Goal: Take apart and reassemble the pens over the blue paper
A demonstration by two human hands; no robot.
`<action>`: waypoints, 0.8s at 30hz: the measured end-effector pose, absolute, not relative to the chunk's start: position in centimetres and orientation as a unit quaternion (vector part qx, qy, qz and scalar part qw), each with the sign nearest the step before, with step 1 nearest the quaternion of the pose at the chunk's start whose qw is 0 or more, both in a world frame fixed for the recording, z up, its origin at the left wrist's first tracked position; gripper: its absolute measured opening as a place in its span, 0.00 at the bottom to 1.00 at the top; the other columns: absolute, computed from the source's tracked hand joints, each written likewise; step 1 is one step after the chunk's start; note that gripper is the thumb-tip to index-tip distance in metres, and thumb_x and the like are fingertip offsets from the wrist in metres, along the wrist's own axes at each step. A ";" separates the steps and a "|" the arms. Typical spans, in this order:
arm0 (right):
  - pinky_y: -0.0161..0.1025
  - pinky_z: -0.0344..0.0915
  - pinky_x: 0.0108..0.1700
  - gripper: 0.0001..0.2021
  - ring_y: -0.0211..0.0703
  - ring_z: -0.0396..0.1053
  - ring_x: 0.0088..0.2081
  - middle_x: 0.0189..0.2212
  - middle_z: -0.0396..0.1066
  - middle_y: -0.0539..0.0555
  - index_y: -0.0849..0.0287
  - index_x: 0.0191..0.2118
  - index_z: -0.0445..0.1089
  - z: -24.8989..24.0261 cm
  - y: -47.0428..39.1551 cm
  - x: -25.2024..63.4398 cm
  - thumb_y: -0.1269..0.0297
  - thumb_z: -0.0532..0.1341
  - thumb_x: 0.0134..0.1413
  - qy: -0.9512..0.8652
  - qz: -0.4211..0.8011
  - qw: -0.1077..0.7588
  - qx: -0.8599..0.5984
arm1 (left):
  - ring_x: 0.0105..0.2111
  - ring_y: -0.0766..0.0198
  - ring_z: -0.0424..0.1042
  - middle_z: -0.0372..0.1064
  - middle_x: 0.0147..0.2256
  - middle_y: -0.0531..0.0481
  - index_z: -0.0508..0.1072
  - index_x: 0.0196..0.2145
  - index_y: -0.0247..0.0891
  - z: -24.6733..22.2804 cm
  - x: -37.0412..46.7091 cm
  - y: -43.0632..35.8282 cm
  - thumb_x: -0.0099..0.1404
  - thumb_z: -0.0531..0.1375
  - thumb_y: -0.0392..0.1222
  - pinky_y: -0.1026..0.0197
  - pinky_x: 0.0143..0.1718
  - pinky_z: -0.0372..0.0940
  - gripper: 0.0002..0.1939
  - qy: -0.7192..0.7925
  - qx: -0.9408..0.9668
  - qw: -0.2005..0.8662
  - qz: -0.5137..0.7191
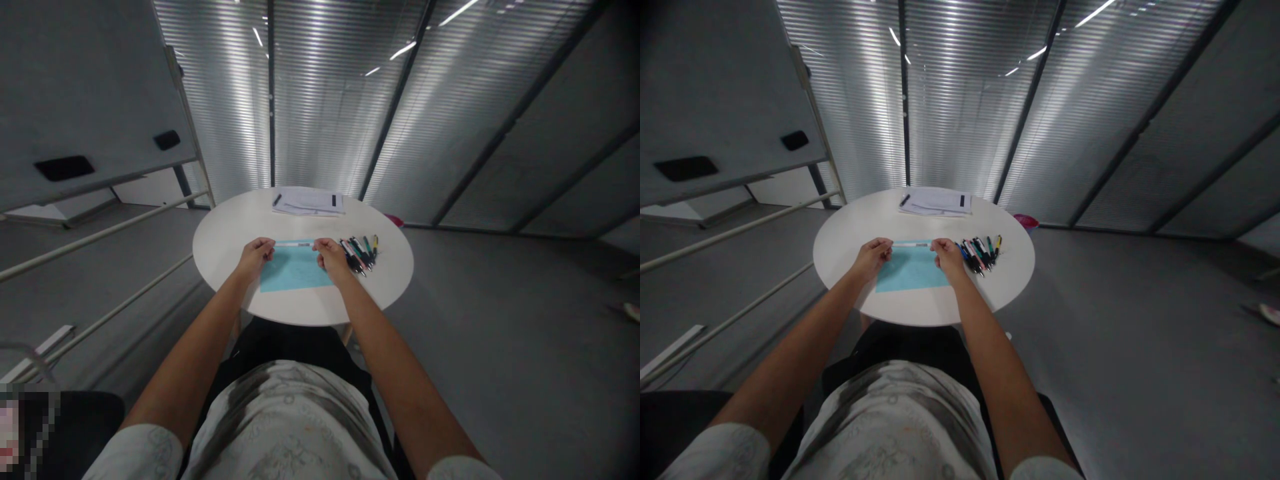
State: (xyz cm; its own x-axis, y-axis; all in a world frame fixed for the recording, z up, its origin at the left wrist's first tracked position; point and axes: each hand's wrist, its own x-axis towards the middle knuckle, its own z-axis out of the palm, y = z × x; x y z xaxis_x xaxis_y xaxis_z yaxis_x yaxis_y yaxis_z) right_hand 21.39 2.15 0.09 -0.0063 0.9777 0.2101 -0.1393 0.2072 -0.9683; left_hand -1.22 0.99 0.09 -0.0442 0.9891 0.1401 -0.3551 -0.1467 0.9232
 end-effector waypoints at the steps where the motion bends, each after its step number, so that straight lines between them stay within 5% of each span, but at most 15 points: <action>1: 0.28 0.45 0.12 0.19 0.25 0.55 0.13 0.28 0.70 0.46 0.57 0.33 0.65 0.2 2.1 21.4 0.48 0.66 0.44 -0.519 0.486 0.577 -0.402 | 0.21 0.71 0.63 0.64 0.22 0.53 0.73 0.28 0.34 0.1 -1.2 1.0 0.47 0.70 0.45 0.65 0.25 0.57 0.15 0.367 0.433 0.540 0.621; 10: 0.28 0.46 0.13 0.18 0.29 0.54 0.12 0.15 0.61 0.41 0.57 0.34 0.66 0.1 2.2 21.4 0.49 0.66 0.44 -0.507 0.508 0.561 -0.413 | 0.21 0.70 0.62 0.66 0.23 0.52 0.74 0.30 0.34 0.6 -1.1 0.4 0.45 0.70 0.40 0.64 0.24 0.56 0.13 0.346 0.441 0.548 0.621; 24: 0.28 0.47 0.13 0.18 0.28 0.58 0.14 0.24 0.69 0.44 0.57 0.37 0.67 0.6 1.7 21.5 0.52 0.66 0.43 -0.488 0.540 0.563 -0.392 | 0.21 0.71 0.62 0.66 0.22 0.52 0.74 0.28 0.34 0.1 -1.1 0.9 0.46 0.71 0.44 0.65 0.25 0.56 0.15 0.369 0.446 0.529 0.621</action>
